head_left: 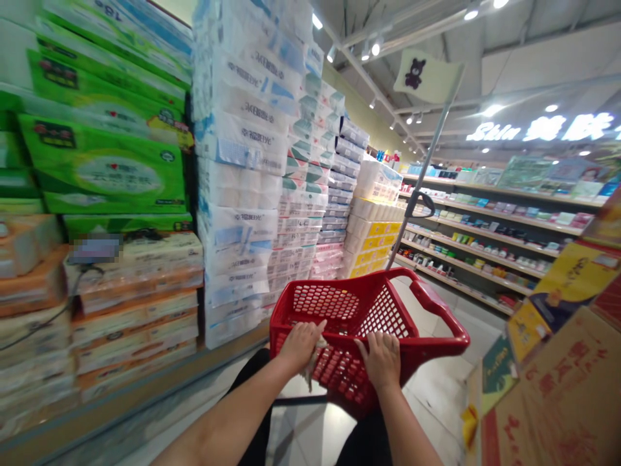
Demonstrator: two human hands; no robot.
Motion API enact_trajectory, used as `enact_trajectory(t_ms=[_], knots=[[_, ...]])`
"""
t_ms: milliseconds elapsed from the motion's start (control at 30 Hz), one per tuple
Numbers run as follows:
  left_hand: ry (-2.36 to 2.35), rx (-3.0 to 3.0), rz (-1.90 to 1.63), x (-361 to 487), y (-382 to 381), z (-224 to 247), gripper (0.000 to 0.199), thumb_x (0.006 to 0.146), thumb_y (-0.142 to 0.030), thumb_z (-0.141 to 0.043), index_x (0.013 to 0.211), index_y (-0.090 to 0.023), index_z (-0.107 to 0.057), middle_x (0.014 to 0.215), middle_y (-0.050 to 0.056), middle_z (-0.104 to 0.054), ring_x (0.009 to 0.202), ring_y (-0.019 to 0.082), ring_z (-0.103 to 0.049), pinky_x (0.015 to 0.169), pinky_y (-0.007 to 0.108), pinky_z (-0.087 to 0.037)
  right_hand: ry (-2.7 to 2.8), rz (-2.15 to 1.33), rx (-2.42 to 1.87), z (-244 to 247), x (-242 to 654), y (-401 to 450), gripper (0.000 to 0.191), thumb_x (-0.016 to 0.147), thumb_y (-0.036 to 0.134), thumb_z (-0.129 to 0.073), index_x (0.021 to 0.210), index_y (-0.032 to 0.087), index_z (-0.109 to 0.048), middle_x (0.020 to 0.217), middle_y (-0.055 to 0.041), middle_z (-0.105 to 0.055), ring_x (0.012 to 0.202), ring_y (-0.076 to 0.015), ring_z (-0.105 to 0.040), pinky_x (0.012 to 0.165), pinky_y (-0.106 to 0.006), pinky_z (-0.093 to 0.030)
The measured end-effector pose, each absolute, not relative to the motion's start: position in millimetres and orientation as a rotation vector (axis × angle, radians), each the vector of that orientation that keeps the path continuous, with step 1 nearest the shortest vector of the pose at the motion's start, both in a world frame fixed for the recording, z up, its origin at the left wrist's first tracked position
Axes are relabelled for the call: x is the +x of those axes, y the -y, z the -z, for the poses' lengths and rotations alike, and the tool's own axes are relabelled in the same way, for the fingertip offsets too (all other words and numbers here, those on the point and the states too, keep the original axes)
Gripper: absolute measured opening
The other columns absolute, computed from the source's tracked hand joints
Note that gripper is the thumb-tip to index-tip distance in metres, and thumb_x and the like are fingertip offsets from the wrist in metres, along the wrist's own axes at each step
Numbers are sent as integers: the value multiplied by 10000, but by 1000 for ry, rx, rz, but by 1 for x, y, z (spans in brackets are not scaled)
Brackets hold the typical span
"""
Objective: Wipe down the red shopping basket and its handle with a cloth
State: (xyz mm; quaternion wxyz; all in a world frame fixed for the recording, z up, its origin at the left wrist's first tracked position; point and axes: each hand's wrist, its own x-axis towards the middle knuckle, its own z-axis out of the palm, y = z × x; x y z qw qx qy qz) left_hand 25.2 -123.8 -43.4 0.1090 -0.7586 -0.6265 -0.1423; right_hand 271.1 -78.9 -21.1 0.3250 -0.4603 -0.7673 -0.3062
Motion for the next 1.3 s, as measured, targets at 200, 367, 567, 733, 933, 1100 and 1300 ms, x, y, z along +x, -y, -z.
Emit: enact_trajectory(t_ms=[200,367,567,733,933,1100,1300], knots=[[1918,-2167,479,7,129,46,596,875,-95,-325,1454,-206,-235,1170,78,-568,1094,213,-486,1031,400,-305,2009,788,-1205,20,271,79,311,925,448,-463,789,199,-592,793,-53,-565,855,-224,-478,952,-403,-293],[1986,-2112,600,15,124,50,536,878,-98,-333,1406,-181,-298,1209,96,-565,1117,212,-492,1034,415,-309,1994,797,-1165,19,271,79,303,931,434,-451,789,207,-593,788,-52,-568,846,-223,-473,950,-404,-289],[2047,-2205,635,29,124,36,289,913,-167,-318,1129,-173,-510,1088,70,-599,1015,197,-519,954,357,-378,2002,801,-1202,18,271,79,309,923,452,-466,790,203,-591,789,-53,-569,857,-226,-469,937,-400,-290],[2009,-2412,846,62,123,6,233,908,-186,-349,1032,-201,-545,1108,38,-575,950,152,-553,816,265,-425,2012,807,-1207,18,271,80,291,922,442,-475,815,200,-595,798,-53,-573,863,-227,-469,947,-404,-282],[1950,-2464,981,101,108,-15,454,914,-252,-405,1367,-265,-377,1236,56,-556,989,159,-587,786,254,-445,2016,825,-1196,15,270,83,287,929,430,-460,818,206,-599,797,-56,-570,847,-227,-468,928,-401,-291],[2030,-2401,729,108,99,-9,362,955,-387,-321,1249,-224,-457,1016,58,-671,899,205,-639,725,297,-459,2018,833,-1194,16,271,82,290,932,421,-453,800,205,-594,789,-54,-569,845,-224,-474,931,-403,-294],[1905,-2394,598,105,102,-2,270,938,-378,-372,1028,-225,-575,1020,60,-640,957,207,-600,803,322,-451,2018,832,-1204,17,271,81,308,926,447,-462,788,204,-592,782,-53,-563,850,-225,-470,927,-399,-297]])
